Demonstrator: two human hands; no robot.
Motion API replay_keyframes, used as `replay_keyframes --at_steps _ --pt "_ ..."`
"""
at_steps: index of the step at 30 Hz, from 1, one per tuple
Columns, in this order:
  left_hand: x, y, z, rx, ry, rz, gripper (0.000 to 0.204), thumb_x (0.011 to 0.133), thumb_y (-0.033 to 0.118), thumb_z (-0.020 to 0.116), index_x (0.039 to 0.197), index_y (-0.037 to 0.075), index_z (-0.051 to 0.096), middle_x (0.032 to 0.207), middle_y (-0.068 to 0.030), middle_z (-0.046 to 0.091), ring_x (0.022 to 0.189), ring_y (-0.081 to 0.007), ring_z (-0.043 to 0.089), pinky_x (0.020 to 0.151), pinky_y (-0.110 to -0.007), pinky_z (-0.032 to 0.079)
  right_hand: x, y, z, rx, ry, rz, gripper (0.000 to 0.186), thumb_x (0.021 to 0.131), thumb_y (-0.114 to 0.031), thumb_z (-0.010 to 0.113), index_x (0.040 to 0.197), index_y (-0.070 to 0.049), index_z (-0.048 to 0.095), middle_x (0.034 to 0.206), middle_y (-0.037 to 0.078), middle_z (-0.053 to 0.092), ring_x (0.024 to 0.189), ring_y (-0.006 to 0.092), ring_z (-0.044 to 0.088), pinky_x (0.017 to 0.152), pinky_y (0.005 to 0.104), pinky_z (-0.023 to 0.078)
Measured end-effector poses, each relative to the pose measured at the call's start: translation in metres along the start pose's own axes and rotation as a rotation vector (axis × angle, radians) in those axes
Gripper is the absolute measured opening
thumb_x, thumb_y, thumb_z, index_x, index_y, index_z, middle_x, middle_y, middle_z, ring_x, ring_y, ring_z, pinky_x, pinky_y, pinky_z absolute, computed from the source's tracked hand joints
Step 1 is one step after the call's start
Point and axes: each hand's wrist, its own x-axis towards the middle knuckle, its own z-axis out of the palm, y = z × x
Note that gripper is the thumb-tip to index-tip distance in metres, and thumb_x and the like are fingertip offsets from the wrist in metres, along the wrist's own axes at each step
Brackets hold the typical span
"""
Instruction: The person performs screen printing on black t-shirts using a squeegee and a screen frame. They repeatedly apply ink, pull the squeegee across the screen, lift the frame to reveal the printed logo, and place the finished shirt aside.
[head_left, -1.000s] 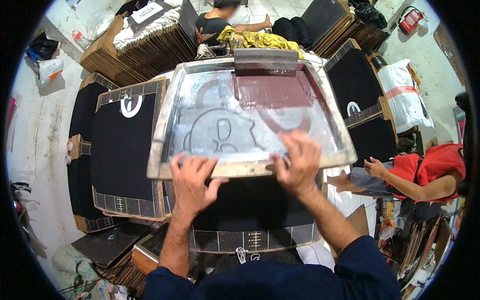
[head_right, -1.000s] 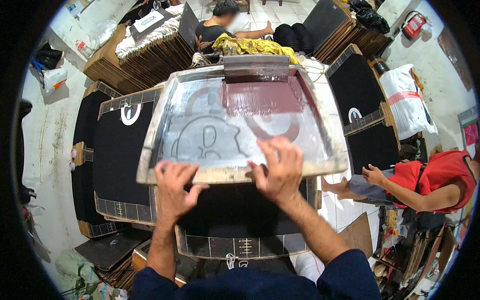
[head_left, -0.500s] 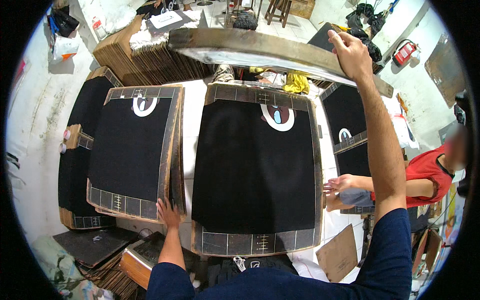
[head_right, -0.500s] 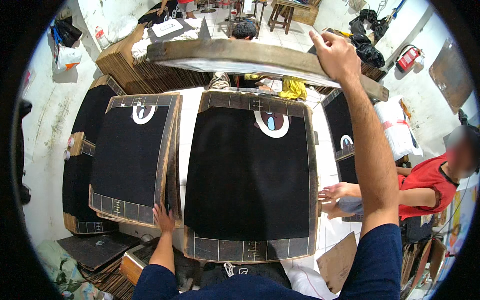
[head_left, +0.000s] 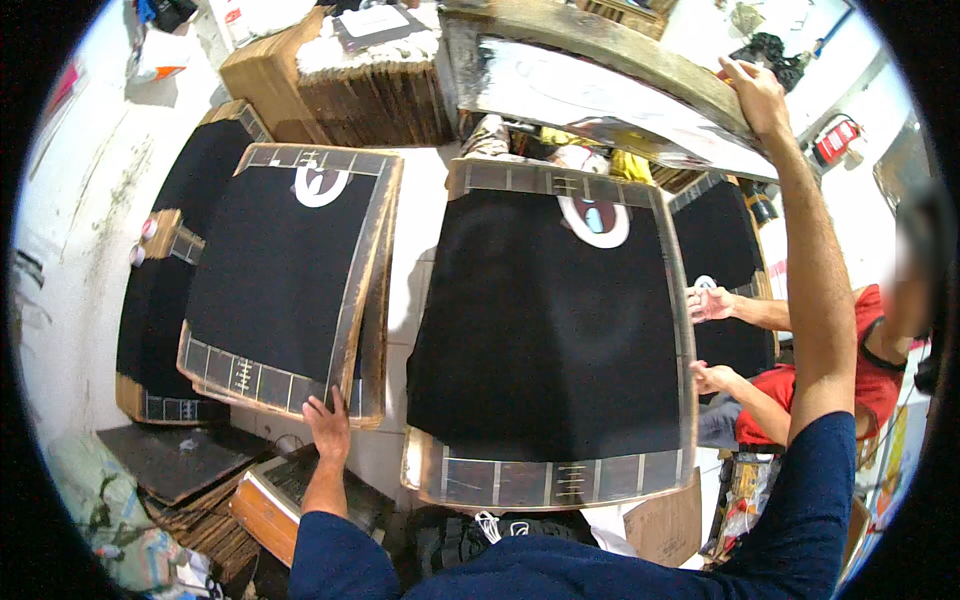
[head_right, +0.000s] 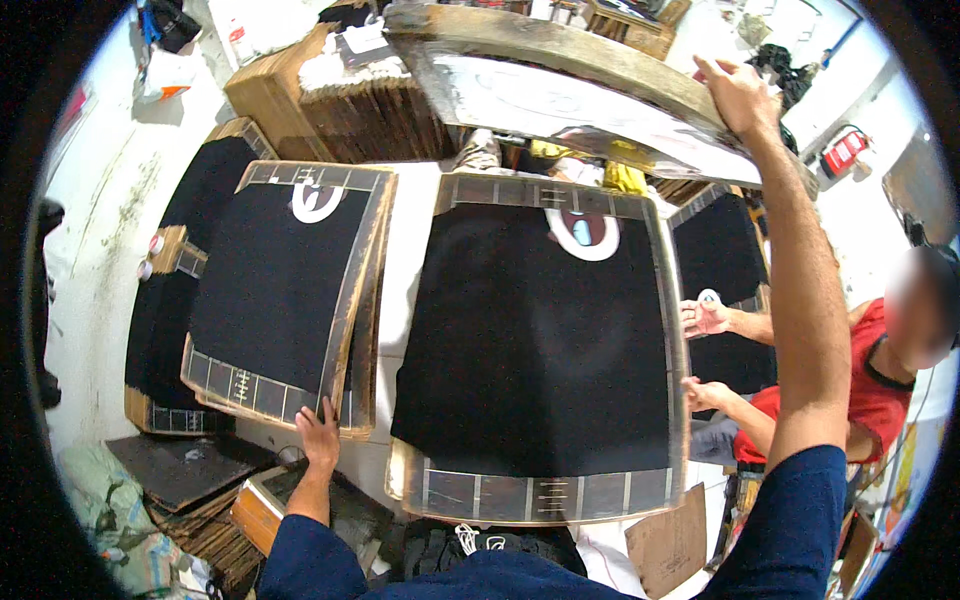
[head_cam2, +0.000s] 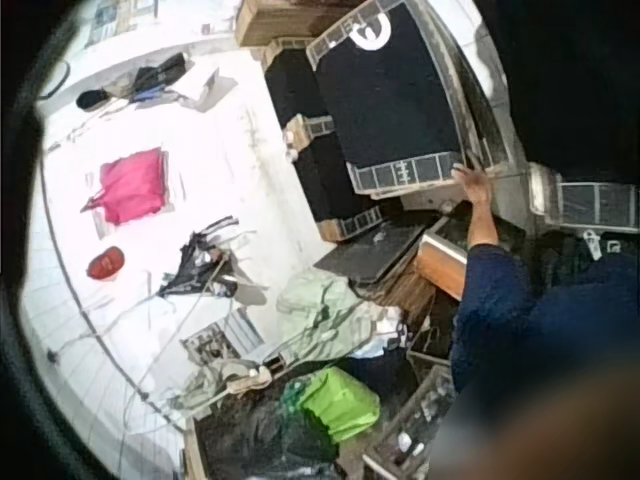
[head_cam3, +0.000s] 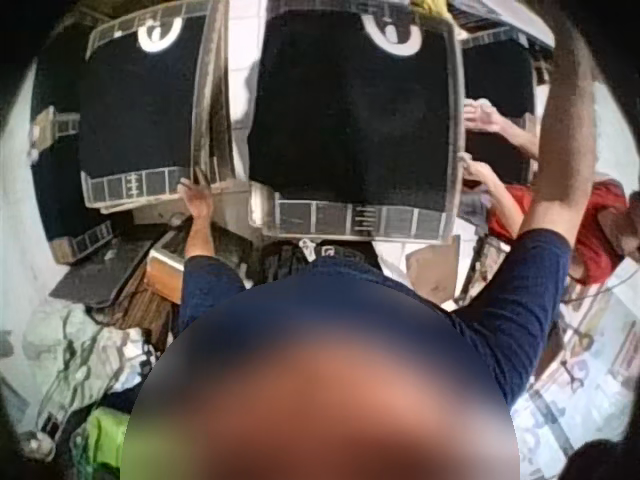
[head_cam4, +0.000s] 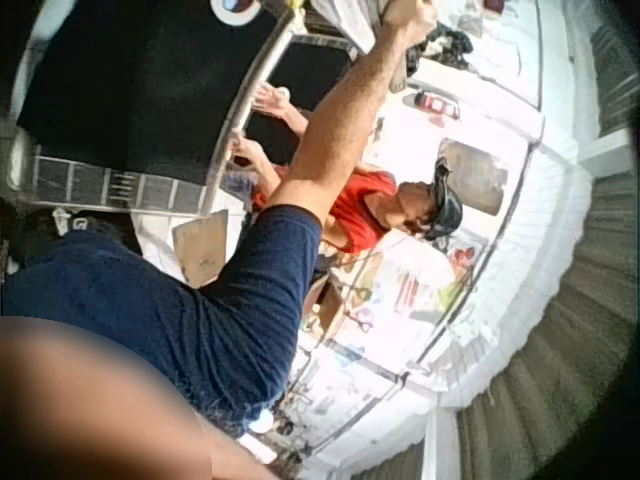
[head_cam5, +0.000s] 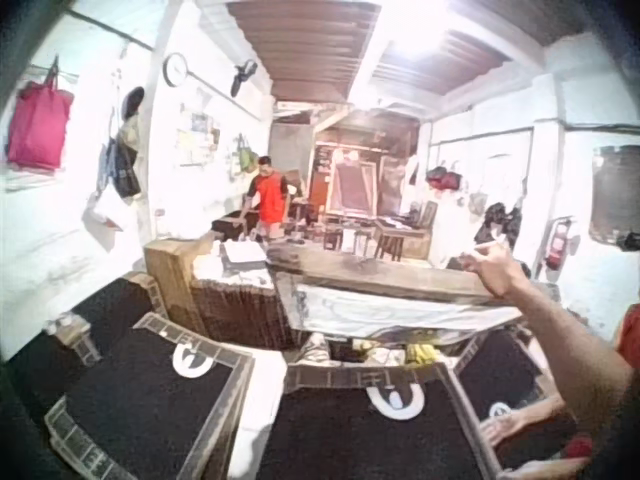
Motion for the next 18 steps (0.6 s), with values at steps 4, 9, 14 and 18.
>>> replay_keyframes --at_steps 4,9,14,18 --pt "0.016 -0.003 -0.007 0.13 0.026 -0.019 0.066 0.111 0.027 0.042 0.173 0.019 0.02 0.159 -0.0361 0.045 0.151 -0.0514 0.039 0.124 -0.065 0.025 0.003 0.0 0.0 0.093 -0.027 0.0 0.063 0.097 -0.066 0.052 0.116 -0.014 0.082 0.117 0.013 0.08 0.112 0.0304 0.073 0.1 0.0416 0.051" --pt "0.017 -0.02 -0.061 0.056 0.27 0.069 0.086 0.097 0.017 0.067 0.17 0.021 0.023 0.163 -0.0284 0.039 0.15 -0.0498 0.039 0.112 -0.065 0.046 0.0 -0.003 0.0 0.073 -0.023 0.01 0.064 0.097 -0.064 0.053 0.118 -0.011 0.081 0.121 0.015 0.078 0.115 0.0313 0.072 0.101 0.0422 0.051" --pt "0.026 0.034 -0.15 -0.198 0.202 0.367 0.097 0.084 0.02 0.079 0.168 0.02 0.03 0.155 -0.0287 0.047 0.139 -0.0463 0.048 0.108 -0.058 0.05 -0.009 -0.014 -0.005 0.054 -0.037 0.028 0.061 0.098 -0.064 0.05 0.119 -0.015 0.08 0.128 0.016 0.076 0.121 0.034 0.07 0.104 0.0454 0.05" --pt "0.015 0.129 -0.213 -0.396 0.267 0.572 0.092 0.082 0.02 0.078 0.165 0.026 0.041 0.151 -0.038 0.048 0.137 -0.0497 0.052 0.108 -0.052 0.052 -0.019 -0.02 -0.01 0.032 -0.037 0.045 0.06 0.098 -0.064 0.051 0.121 -0.017 0.08 0.13 0.017 0.075 0.124 0.0368 0.068 0.107 0.0473 0.05"
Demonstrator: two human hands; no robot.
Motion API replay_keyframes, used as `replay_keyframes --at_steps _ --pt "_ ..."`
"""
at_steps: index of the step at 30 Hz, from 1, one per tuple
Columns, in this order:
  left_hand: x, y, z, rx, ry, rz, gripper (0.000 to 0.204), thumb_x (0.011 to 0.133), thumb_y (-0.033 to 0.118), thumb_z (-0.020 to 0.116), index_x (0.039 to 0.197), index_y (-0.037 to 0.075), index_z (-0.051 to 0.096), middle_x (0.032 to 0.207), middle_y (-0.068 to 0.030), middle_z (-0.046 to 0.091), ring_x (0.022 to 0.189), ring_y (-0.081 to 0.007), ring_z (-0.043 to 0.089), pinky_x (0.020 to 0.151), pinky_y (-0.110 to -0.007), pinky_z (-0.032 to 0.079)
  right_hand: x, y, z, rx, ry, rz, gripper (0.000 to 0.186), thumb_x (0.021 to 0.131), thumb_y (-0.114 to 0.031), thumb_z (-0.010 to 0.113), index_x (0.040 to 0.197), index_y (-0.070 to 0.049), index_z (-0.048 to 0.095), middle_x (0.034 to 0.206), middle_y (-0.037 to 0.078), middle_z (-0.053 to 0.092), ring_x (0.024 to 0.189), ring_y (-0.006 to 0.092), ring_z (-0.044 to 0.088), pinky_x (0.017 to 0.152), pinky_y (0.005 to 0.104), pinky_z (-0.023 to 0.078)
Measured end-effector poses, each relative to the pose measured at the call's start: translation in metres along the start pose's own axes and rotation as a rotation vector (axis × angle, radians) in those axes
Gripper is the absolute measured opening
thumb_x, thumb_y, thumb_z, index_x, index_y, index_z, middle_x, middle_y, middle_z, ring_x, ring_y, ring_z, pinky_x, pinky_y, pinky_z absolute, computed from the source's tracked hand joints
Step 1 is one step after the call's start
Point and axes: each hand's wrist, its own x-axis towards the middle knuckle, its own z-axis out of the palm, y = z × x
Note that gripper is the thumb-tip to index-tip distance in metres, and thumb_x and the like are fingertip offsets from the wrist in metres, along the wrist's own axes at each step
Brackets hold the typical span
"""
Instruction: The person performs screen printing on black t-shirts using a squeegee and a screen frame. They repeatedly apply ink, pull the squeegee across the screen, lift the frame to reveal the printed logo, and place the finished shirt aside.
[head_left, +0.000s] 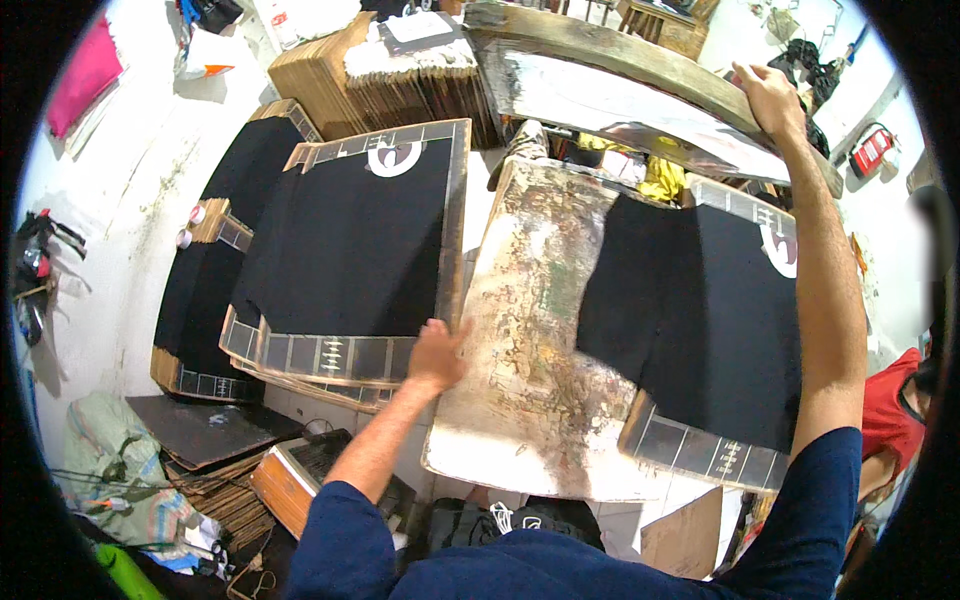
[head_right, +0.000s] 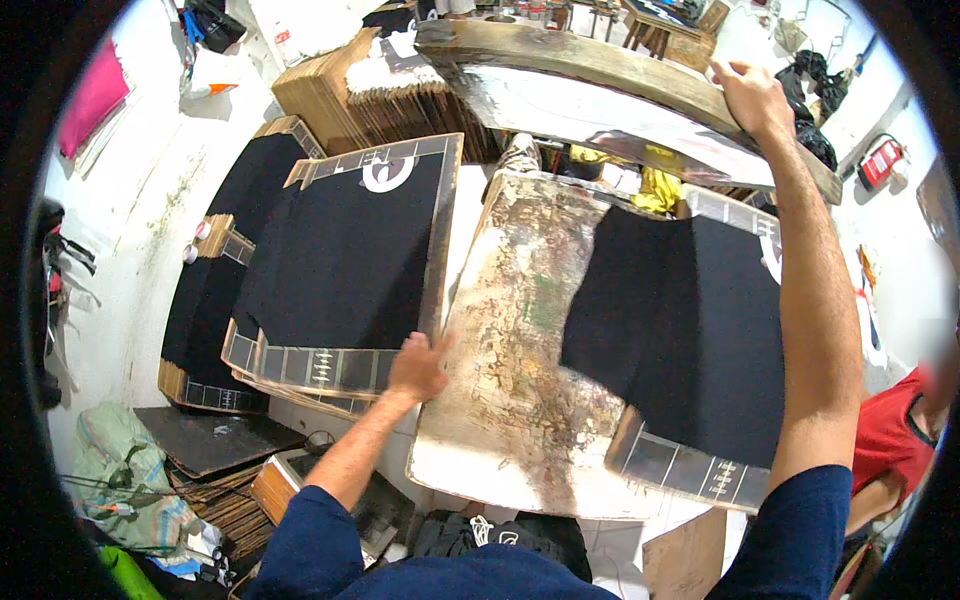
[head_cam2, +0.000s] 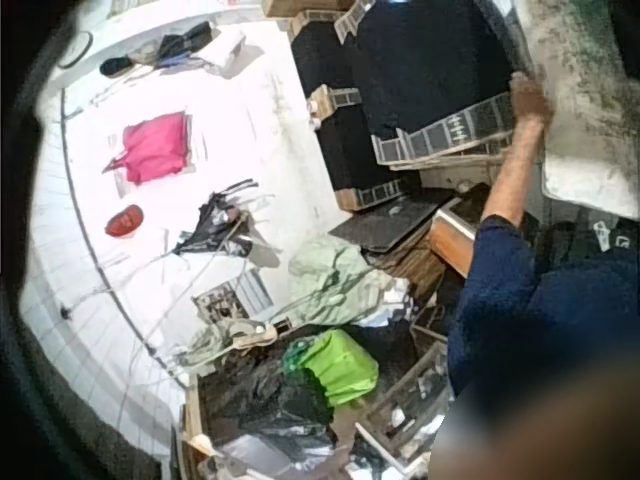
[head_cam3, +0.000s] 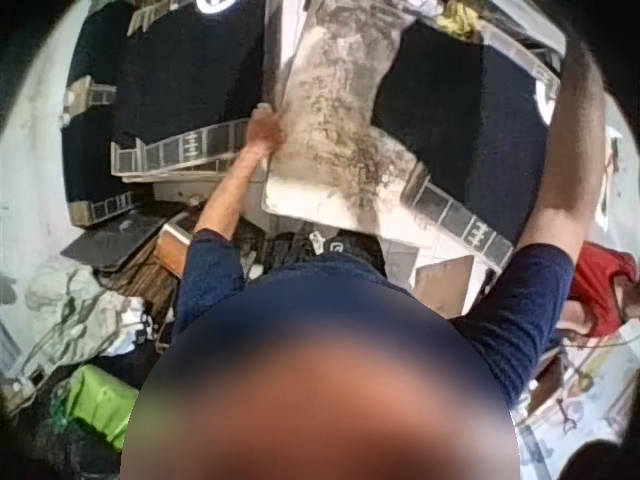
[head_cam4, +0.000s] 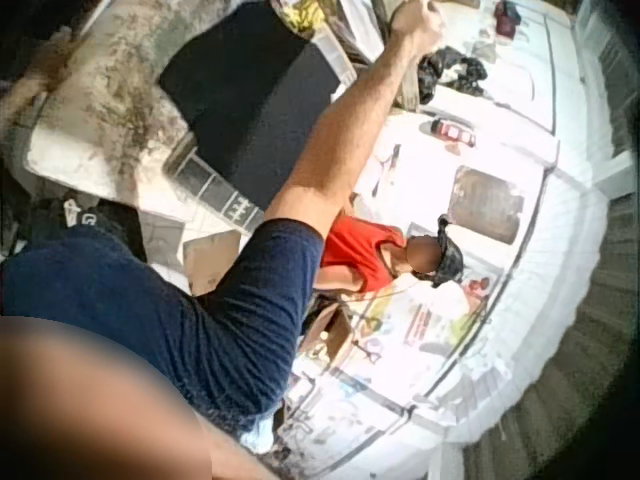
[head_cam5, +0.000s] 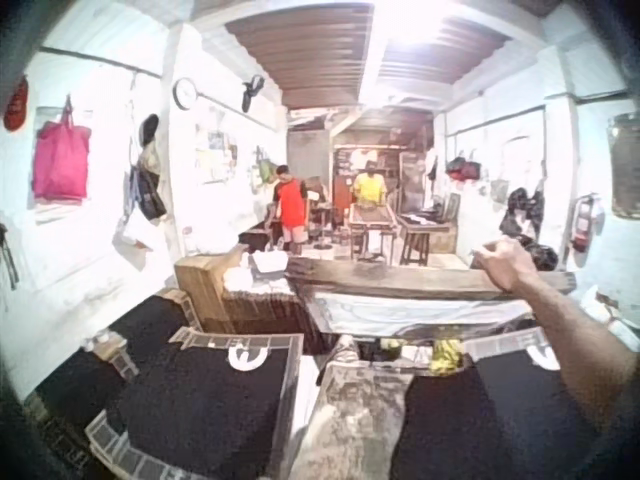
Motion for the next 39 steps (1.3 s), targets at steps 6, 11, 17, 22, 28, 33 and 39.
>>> replay_keyframes --at_steps 6,11,17,22,28,33,39 --pt "-0.058 0.231 0.017 0.048 0.104 0.32 0.078 0.086 0.029 0.074 0.159 0.013 0.051 0.139 -0.0405 0.057 0.115 -0.0477 0.068 0.094 -0.055 0.058 0.0 0.004 0.005 0.013 0.039 -0.029 0.06 0.099 -0.062 0.05 0.128 -0.018 0.077 0.132 0.017 0.074 0.127 0.0393 0.067 0.108 0.0495 0.05" --pt "-0.098 0.229 0.038 -0.578 0.322 0.433 0.059 0.083 0.028 0.075 0.138 0.008 0.07 0.132 -0.0216 0.067 0.123 -0.0386 0.063 0.096 -0.052 0.052 0.001 0.008 0.01 -0.024 0.036 -0.064 0.06 0.095 -0.063 0.049 0.126 -0.02 0.078 0.131 0.018 0.074 0.123 0.0382 0.069 0.107 0.0515 0.051" --pt "-0.173 -0.027 0.079 -0.155 0.533 -0.741 0.058 0.089 0.029 0.073 0.135 -0.004 0.062 0.137 -0.0322 0.062 0.134 -0.049 0.054 0.113 -0.057 0.043 -0.008 0.005 0.009 0.002 0.055 -0.057 0.062 0.094 -0.063 0.05 0.129 -0.02 0.078 0.132 0.016 0.074 0.125 0.0369 0.069 0.108 0.0507 0.05" --pt "-0.261 -0.134 0.091 -0.51 0.135 -1.294 0.077 0.096 0.066 0.066 0.123 -0.006 0.068 0.127 -0.0308 0.069 0.118 -0.0472 0.065 0.105 -0.051 0.049 0.001 0.01 0.015 0.006 0.067 -0.041 0.061 0.094 -0.063 0.051 0.13 -0.021 0.077 0.132 0.016 0.074 0.126 0.0361 0.069 0.109 0.0499 0.05" --pt "-0.269 -0.071 0.085 -0.311 0.586 -1.21 0.073 0.101 0.063 0.063 0.072 -0.002 0.046 0.067 -0.0216 0.053 0.067 -0.0436 0.053 0.068 -0.058 0.039 -0.004 0.003 0.014 -0.021 0.14 -0.085 0.056 0.1 -0.062 0.051 0.119 -0.018 0.08 0.118 0.017 0.078 0.114 0.0362 0.074 0.101 0.0511 0.054" --pt "-0.247 -0.04 0.066 -0.298 0.628 -1.09 0.069 0.102 0.061 0.064 0.075 0.0 0.047 0.063 -0.0199 0.049 0.062 -0.0422 0.051 0.065 -0.058 0.037 -0.028 -0.021 -0.008 0.076 0.063 0.084 0.051 0.099 -0.056 0.056 0.118 -0.016 0.081 0.123 0.017 0.077 0.116 0.0353 0.072 0.103 0.0486 0.053" --pt "-0.191 -0.027 0.052 -0.316 0.403 -0.82 0.064 0.087 0.062 0.08 0.088 0.001 0.059 0.077 -0.0248 0.065 0.079 -0.0488 0.066 0.073 -0.058 0.048 -0.036 -0.032 -0.018 0.09 0.017 0.038 0.054 0.099 -0.053 0.052 0.13 -0.015 0.076 0.135 0.018 0.072 0.125 0.0378 0.068 0.106 0.0491 0.051"
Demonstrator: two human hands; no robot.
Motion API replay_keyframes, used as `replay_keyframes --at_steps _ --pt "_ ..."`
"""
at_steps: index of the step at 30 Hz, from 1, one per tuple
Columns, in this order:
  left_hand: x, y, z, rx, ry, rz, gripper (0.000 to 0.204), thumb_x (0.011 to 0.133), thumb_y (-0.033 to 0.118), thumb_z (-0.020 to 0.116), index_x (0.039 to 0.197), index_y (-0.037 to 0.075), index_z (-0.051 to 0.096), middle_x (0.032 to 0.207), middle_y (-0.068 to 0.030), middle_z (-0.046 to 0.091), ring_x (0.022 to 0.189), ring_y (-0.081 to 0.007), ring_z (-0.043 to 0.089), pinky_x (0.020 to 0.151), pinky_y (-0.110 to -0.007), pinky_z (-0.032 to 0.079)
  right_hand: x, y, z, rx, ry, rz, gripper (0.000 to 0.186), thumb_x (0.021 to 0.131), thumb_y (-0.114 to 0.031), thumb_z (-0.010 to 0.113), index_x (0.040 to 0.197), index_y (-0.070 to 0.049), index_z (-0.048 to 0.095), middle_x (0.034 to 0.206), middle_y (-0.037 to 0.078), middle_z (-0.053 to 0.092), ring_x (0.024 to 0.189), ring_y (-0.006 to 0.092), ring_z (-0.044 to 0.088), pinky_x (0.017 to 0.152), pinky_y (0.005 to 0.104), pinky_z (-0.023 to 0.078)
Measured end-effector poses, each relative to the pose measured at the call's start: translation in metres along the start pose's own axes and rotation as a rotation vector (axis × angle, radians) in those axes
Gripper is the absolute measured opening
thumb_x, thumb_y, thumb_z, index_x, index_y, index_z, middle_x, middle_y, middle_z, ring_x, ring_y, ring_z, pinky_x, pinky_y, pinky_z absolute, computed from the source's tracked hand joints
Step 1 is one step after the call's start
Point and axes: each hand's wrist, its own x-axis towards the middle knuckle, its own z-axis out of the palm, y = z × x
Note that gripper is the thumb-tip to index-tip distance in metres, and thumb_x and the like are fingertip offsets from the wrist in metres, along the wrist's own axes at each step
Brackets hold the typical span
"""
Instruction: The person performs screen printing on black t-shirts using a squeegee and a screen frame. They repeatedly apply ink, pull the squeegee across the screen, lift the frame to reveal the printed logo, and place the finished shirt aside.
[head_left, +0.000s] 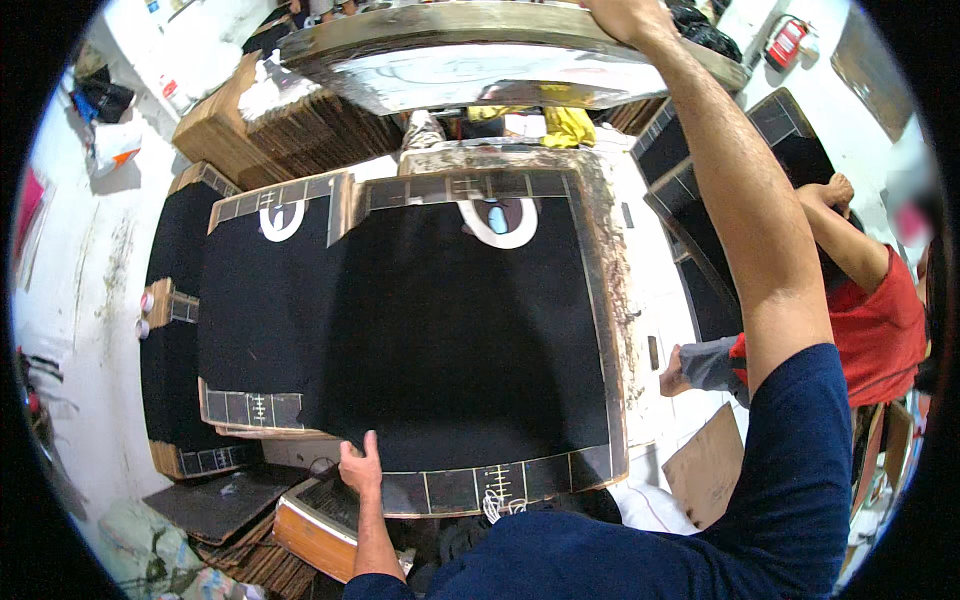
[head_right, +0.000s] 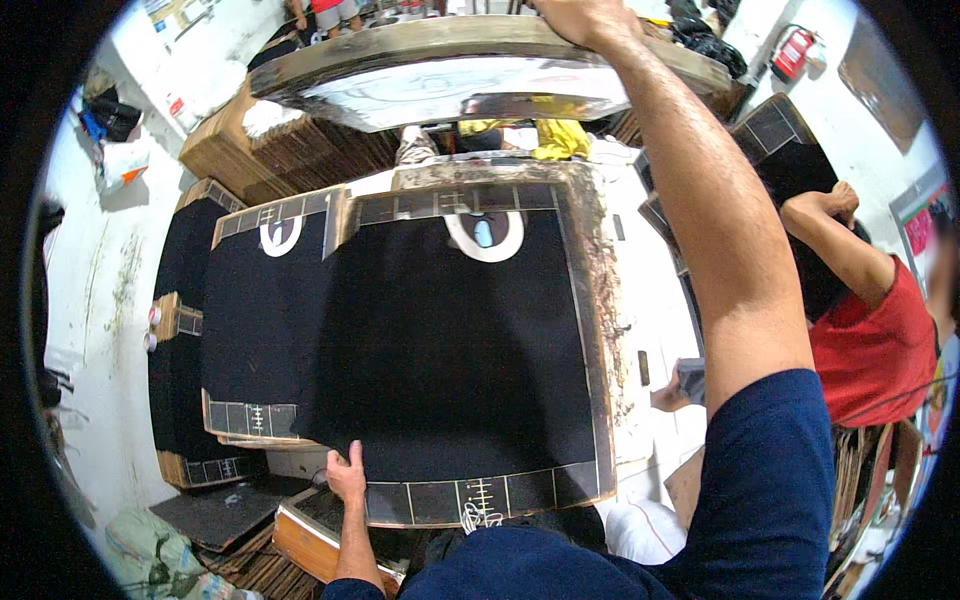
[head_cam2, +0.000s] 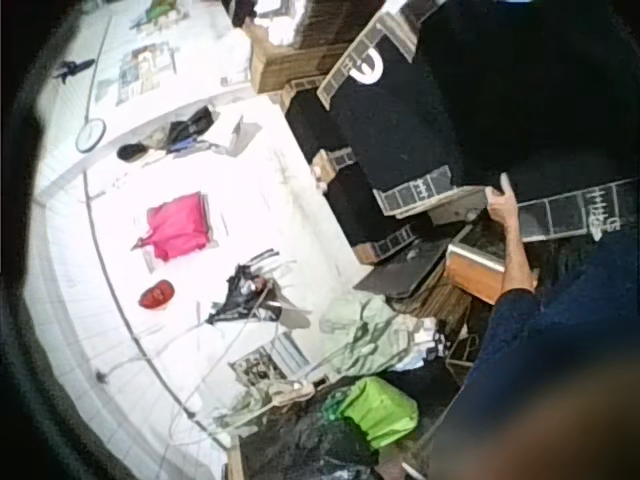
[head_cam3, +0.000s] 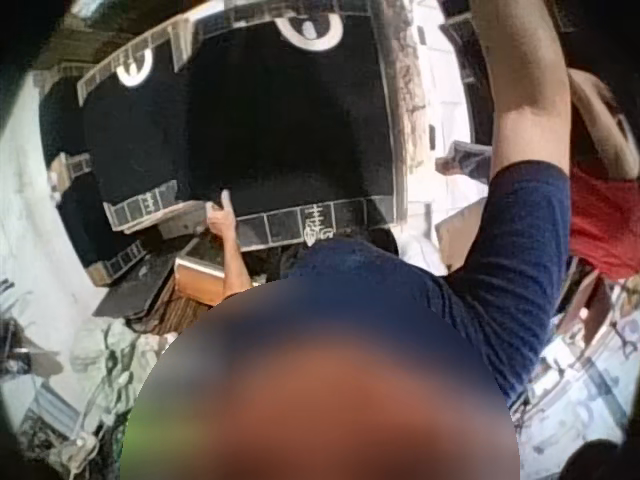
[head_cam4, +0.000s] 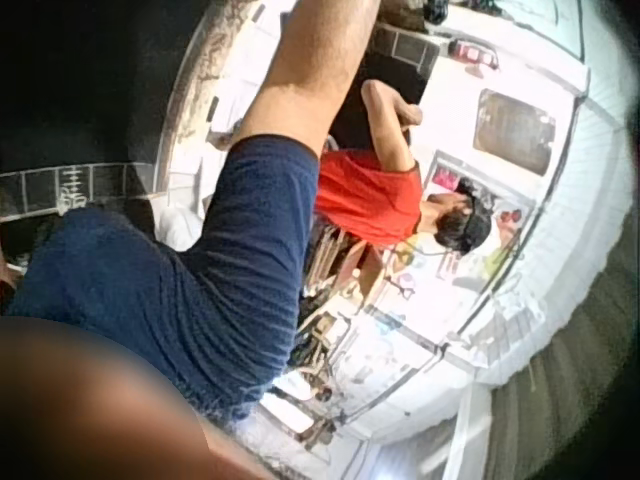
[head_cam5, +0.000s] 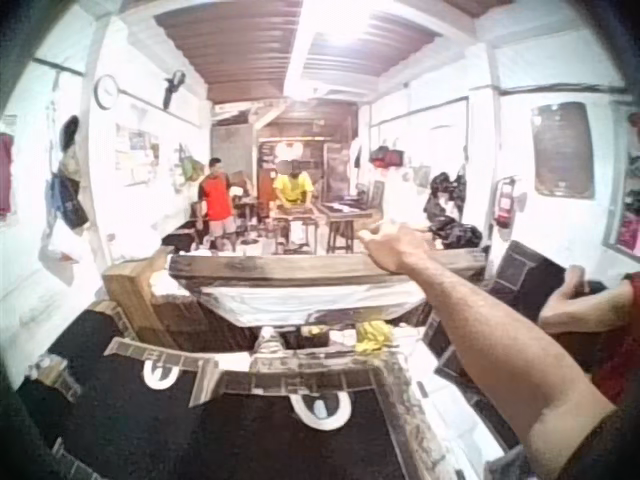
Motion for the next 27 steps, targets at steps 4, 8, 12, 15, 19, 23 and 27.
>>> replay_keyframes --at_steps 4,8,12,15,19,23,27 --pt "-0.004 0.038 0.018 -0.105 -0.156 0.191 0.076 0.074 0.058 0.092 0.106 -0.005 0.065 0.094 -0.031 0.073 0.094 -0.0528 0.07 0.082 -0.056 0.054 0.003 0.002 -0.003 0.023 0.044 -0.058 0.052 0.098 -0.05 0.053 0.121 -0.012 0.079 0.13 0.022 0.073 0.122 0.0407 0.069 0.105 0.0493 0.052" --pt "-0.014 0.057 0.016 -0.113 -0.272 0.163 0.074 0.073 0.057 0.094 0.099 -0.004 0.063 0.089 -0.0286 0.072 0.089 -0.0497 0.07 0.08 -0.054 0.054 0.008 0.001 -0.005 0.098 0.024 -0.058 0.053 0.094 -0.05 0.055 0.115 -0.008 0.08 0.124 0.024 0.074 0.119 0.0416 0.07 0.103 0.0487 0.053" --pt "-0.015 0.066 0.006 -0.007 -0.348 0.086 0.072 0.072 0.057 0.094 0.087 -0.001 0.054 0.075 -0.0221 0.065 0.075 -0.0453 0.065 0.074 -0.053 0.051 0.024 0.0 -0.005 0.083 0.051 -0.026 0.059 0.093 -0.051 0.056 0.115 -0.002 0.079 0.126 0.027 0.073 0.122 0.0421 0.069 0.104 0.0479 0.053" --pt "-0.01 0.077 0.003 -0.037 -0.347 0.077 0.073 0.071 0.058 0.094 0.089 -0.002 0.056 0.078 -0.0245 0.067 0.08 -0.0474 0.067 0.076 -0.054 0.052 0.038 0.002 -0.002 0.071 0.081 -0.023 0.061 0.094 -0.051 0.056 0.119 0.0 0.077 0.128 0.028 0.072 0.124 0.0426 0.068 0.105 0.0477 0.052" --pt "-0.004 0.095 0.003 0.026 -0.278 0.101 0.074 0.072 0.057 0.094 0.095 -0.003 0.058 0.084 -0.0276 0.07 0.088 -0.05 0.069 0.081 -0.055 0.053 0.054 0.006 0.005 0.057 0.128 -0.013 0.061 0.094 -0.05 0.056 0.123 0.0 0.075 0.13 0.029 0.07 0.127 0.0428 0.066 0.106 0.0479 0.053" --pt "-0.001 0.105 0.002 0.064 -0.25 0.133 0.074 0.073 0.056 0.094 0.098 -0.003 0.058 0.084 -0.0266 0.07 0.089 -0.0497 0.069 0.082 -0.055 0.053 0.066 0.009 0.008 0.057 0.129 -0.024 0.06 0.094 -0.049 0.057 0.124 0.0 0.075 0.132 0.03 0.069 0.128 0.043 0.065 0.106 0.0477 0.053" --pt "0.002 0.111 -0.002 0.051 -0.284 0.124 0.072 0.073 0.055 0.094 0.099 -0.002 0.058 0.078 -0.0213 0.066 0.082 -0.0466 0.068 0.078 -0.055 0.052 0.074 0.01 0.009 0.071 0.161 -0.057 0.059 0.094 -0.049 0.056 0.123 -0.001 0.075 0.133 0.027 0.07 0.126 0.043 0.066 0.105 0.0479 0.054"
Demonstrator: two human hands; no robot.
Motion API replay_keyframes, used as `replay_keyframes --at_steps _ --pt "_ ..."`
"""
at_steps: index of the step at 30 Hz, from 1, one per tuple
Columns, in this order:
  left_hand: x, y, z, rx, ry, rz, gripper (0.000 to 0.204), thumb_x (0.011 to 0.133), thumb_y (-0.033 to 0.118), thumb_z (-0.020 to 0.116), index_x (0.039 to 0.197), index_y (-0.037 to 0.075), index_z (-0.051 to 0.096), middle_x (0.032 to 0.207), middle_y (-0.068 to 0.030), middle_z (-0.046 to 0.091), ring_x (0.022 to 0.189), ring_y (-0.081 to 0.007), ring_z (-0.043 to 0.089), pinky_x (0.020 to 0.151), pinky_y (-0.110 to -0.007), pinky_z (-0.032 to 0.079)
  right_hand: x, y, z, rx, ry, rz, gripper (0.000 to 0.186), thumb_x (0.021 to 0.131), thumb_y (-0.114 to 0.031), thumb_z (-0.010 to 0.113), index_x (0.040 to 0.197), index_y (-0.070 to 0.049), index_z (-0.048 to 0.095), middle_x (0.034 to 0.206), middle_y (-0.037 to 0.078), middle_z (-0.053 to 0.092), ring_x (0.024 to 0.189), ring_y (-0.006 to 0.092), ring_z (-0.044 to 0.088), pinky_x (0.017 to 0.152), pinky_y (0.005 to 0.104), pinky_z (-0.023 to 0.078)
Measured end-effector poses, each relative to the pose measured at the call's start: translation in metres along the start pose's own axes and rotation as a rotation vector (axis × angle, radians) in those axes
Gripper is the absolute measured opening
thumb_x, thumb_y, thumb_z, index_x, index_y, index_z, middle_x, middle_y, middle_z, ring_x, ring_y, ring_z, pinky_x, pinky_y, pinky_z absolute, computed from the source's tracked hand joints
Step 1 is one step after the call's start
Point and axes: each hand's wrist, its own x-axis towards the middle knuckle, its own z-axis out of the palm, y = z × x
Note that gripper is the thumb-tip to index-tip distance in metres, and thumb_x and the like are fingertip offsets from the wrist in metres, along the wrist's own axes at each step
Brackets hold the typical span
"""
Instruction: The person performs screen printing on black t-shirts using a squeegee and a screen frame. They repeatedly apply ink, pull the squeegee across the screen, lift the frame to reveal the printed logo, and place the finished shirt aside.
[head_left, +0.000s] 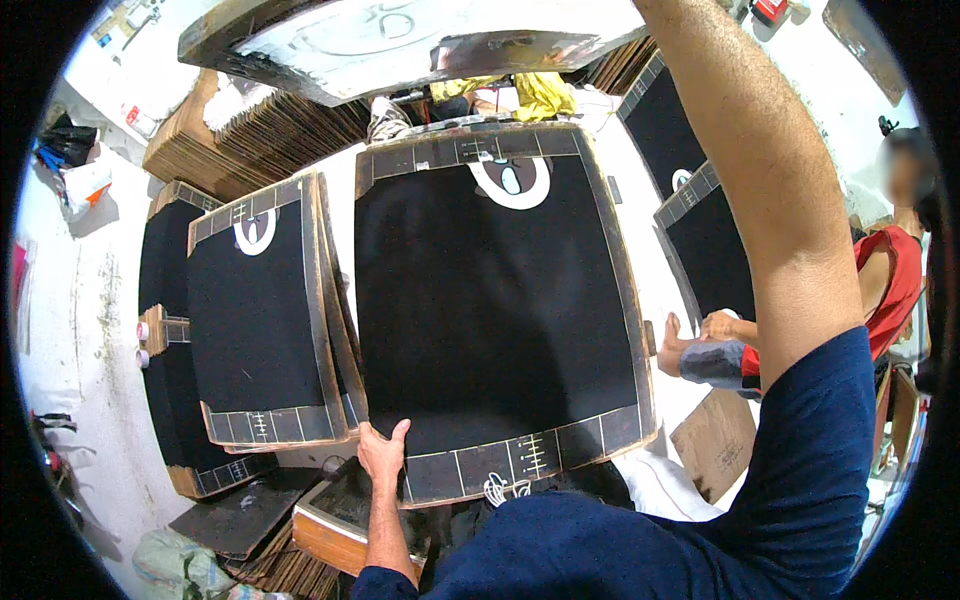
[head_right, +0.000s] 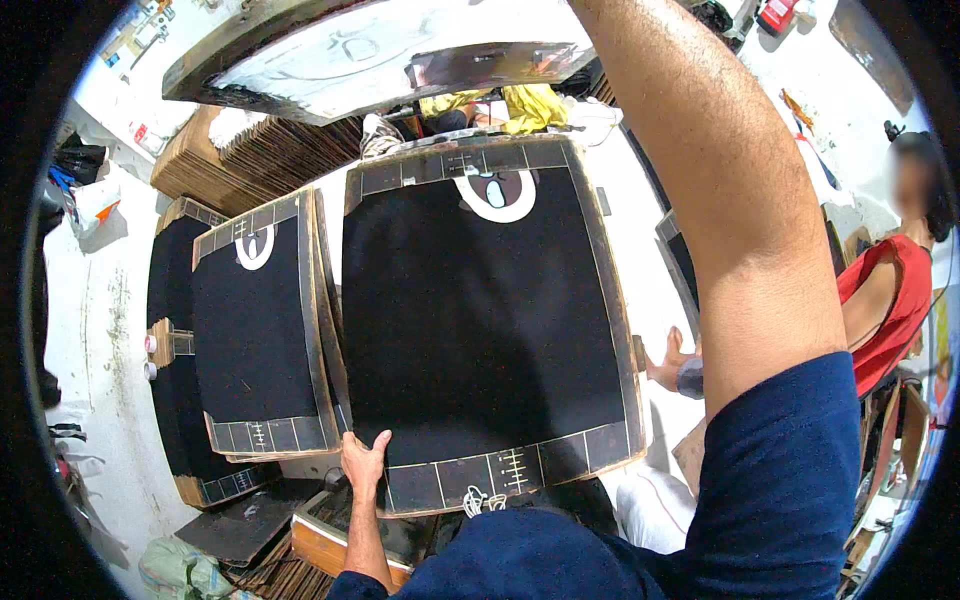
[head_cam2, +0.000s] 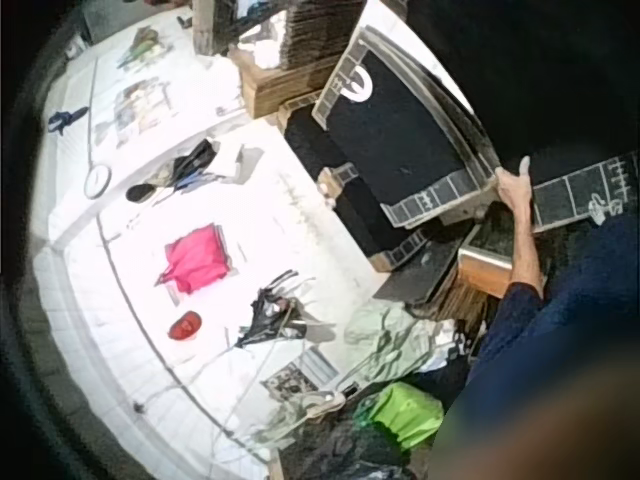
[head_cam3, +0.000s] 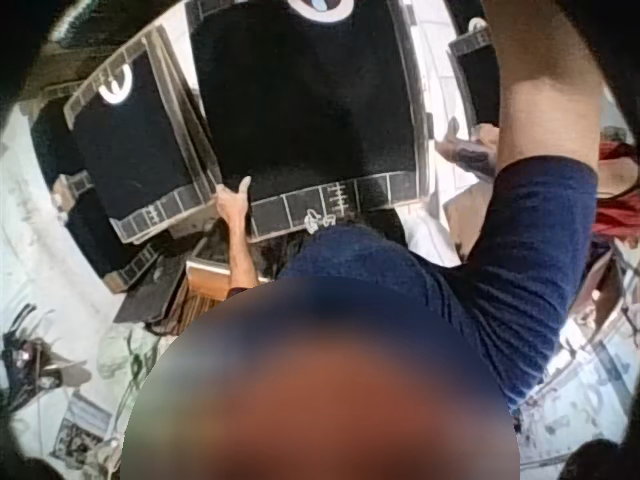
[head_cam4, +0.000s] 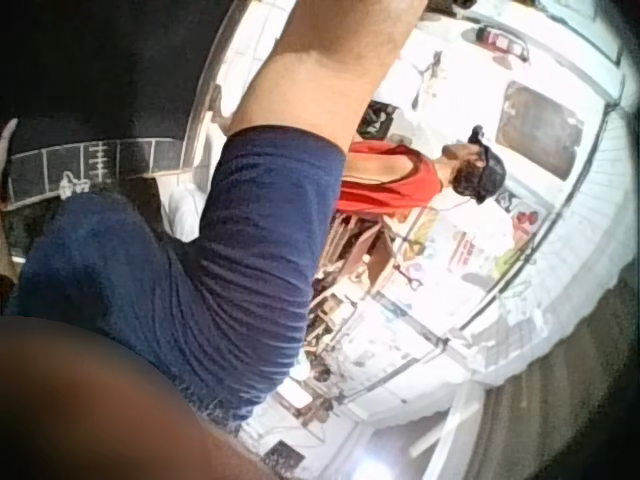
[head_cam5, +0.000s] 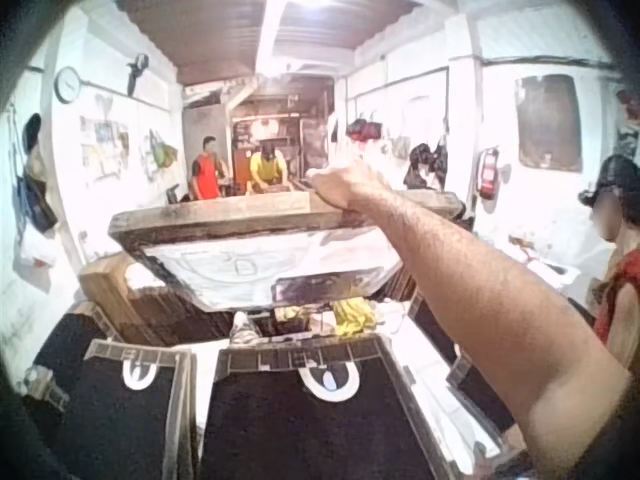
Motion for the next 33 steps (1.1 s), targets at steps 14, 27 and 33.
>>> replay_keyframes --at_steps 14,27,33 --pt "0.022 -0.028 0.032 0.008 -0.091 -0.102 0.085 0.07 0.057 0.095 0.116 -0.006 0.06 0.115 -0.0245 0.065 0.108 -0.0403 0.066 0.093 -0.05 0.053 -0.027 -0.012 -0.012 -0.064 -0.058 -0.012 0.057 0.095 -0.047 0.054 0.121 -0.001 0.075 0.128 0.023 0.074 0.118 0.042 0.07 0.102 0.0483 0.055" --pt "0.037 0.214 -0.045 -1.846 -0.429 -0.085 0.082 0.108 0.067 0.048 0.161 0.007 0.034 0.16 -0.021 0.036 0.14 -0.0344 0.047 0.109 -0.057 0.05 -0.368 0.045 0.074 0.252 -0.06 -0.114 0.018 0.091 -0.021 0.071 0.103 -0.008 0.074 0.088 0.013 0.068 0.086 0.0357 0.067 0.078 0.0476 0.055" --pt "0.05 0.159 0.045 -1.272 -0.414 -0.604 0.073 0.112 0.062 0.039 0.136 -0.005 0.055 0.125 -0.0248 0.069 0.108 -0.0352 0.073 0.087 -0.048 0.06 -0.423 0.111 0.186 0.207 -0.469 0.034 0.063 0.084 -0.026 0.083 0.139 -0.007 0.059 0.128 0.016 0.06 0.122 0.0364 0.057 0.101 0.0487 0.047"
